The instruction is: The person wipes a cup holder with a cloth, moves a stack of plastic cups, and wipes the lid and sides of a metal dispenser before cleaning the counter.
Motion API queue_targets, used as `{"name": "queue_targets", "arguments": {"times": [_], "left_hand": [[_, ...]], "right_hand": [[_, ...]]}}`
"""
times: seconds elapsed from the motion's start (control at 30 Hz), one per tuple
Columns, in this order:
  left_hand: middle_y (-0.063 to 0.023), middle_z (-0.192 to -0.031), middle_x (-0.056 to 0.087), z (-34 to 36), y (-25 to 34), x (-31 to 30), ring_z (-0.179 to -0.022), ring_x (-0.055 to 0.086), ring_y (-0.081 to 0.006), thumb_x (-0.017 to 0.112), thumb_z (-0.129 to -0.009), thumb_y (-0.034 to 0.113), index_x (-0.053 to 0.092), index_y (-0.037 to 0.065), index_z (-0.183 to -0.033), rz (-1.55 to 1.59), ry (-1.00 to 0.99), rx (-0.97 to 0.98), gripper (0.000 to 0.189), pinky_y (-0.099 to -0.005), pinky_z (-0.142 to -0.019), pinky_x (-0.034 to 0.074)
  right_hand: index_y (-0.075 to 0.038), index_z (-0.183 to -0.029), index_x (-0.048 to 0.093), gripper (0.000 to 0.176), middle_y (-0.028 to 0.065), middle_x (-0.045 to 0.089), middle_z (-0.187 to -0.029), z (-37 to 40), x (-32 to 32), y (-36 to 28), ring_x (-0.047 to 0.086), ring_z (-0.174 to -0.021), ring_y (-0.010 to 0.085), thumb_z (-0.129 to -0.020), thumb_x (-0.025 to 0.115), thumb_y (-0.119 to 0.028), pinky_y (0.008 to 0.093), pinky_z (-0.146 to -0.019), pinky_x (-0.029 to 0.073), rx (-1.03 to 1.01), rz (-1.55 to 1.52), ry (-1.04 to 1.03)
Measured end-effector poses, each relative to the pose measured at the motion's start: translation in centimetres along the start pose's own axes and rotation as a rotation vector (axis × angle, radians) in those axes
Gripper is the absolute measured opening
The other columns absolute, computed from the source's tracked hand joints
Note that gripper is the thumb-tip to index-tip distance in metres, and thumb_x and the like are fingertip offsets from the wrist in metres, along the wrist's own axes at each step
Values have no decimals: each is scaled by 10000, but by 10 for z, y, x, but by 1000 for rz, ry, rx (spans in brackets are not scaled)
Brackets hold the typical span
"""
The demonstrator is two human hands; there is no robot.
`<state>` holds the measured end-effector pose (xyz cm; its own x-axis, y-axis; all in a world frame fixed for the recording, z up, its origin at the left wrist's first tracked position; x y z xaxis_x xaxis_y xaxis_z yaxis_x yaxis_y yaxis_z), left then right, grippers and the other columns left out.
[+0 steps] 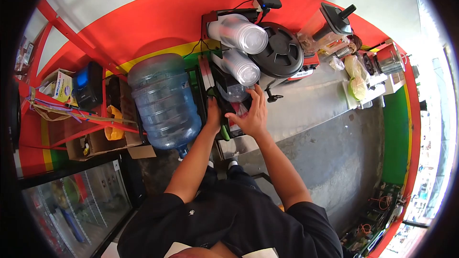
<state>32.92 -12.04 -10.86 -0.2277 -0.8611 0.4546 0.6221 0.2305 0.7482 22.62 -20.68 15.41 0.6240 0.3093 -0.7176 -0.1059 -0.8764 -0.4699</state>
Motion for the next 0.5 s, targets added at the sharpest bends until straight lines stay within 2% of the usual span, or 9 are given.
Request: {"name": "queue_targets", "arguments": {"times": [0.17,0.23,0.3,0.33,0.37,0.4,0.43,0.5], "left_hand": [[-220,-1648,385,-23,1,-3,-1493,422,-337,366,-1135,389,253,3,-1639,0,35,-50,645,-383,-1209,331],[-222,-1652,380,-11,17,12,-1497,416,-334,372,-1132,386,260,-3,-1635,63,3,-36,646,-381,-1211,326],[-223,-1657,375,12,30,20,-1501,409,-332,378,-1129,384,266,-8,-1631,128,-13,-23,647,-379,-1213,321],[-176,-1550,470,24,42,21,-1400,481,-292,376,-1134,353,332,26,-1601,54,6,82,571,-378,-1174,360],[-129,-1443,565,41,51,20,-1300,552,-253,374,-1139,321,398,61,-1570,-24,29,182,504,-378,-1135,400],[-138,-1523,515,68,68,31,-1379,501,-259,378,-1134,312,369,43,-1598,-105,-18,194,537,-357,-1180,344],[-138,-1523,515,65,69,32,-1379,501,-259,378,-1134,312,369,43,-1598,-105,-19,201,537,-357,-1180,344],[-143,-1544,498,60,65,29,-1405,480,-262,384,-1133,309,369,27,-1597,-98,-11,241,543,-354,-1188,331]], "right_hand": [[-23,-1418,460,1049,303,421,-1519,3,3,2,427,-1417,490,-674,915,-605,545,-1152,375,66,-2,-49],[-26,-1411,463,1038,301,414,-1525,-3,2,1,416,-1426,488,-674,918,-598,544,-1155,370,71,1,-66],[-15,-1488,388,1120,302,392,-1542,-3,1,-4,399,-1435,484,-675,932,-560,547,-1188,341,94,26,-108],[-15,-1488,388,1120,302,392,-1542,-3,1,-9,399,-1435,484,-675,932,-560,547,-1188,341,84,22,-111],[-7,-1550,301,1193,309,357,-1573,3,-5,-7,374,-1459,485,-686,940,-525,544,-1210,318,173,-25,-60],[0,-1611,214,1271,317,322,-1604,8,-11,-3,349,-1483,486,-697,948,-491,540,-1232,295,259,-70,-1],[0,-1611,214,1271,317,322,-1604,15,-15,-7,349,-1483,486,-697,948,-491,540,-1232,295,254,-73,4],[10,-1660,30,1377,320,232,-1666,39,-7,0,283,-1531,489,-728,953,-406,526,-1260,257,390,-159,-114]]}}
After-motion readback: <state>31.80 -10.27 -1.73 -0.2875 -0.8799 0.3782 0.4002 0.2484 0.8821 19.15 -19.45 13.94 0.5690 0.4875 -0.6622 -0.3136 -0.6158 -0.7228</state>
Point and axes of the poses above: each hand's wrist, its own z-axis away from the middle knuckle, its own x-axis out of the palm, y = z × x, the point moved 10 cm from there along -z, towards the middle knuckle
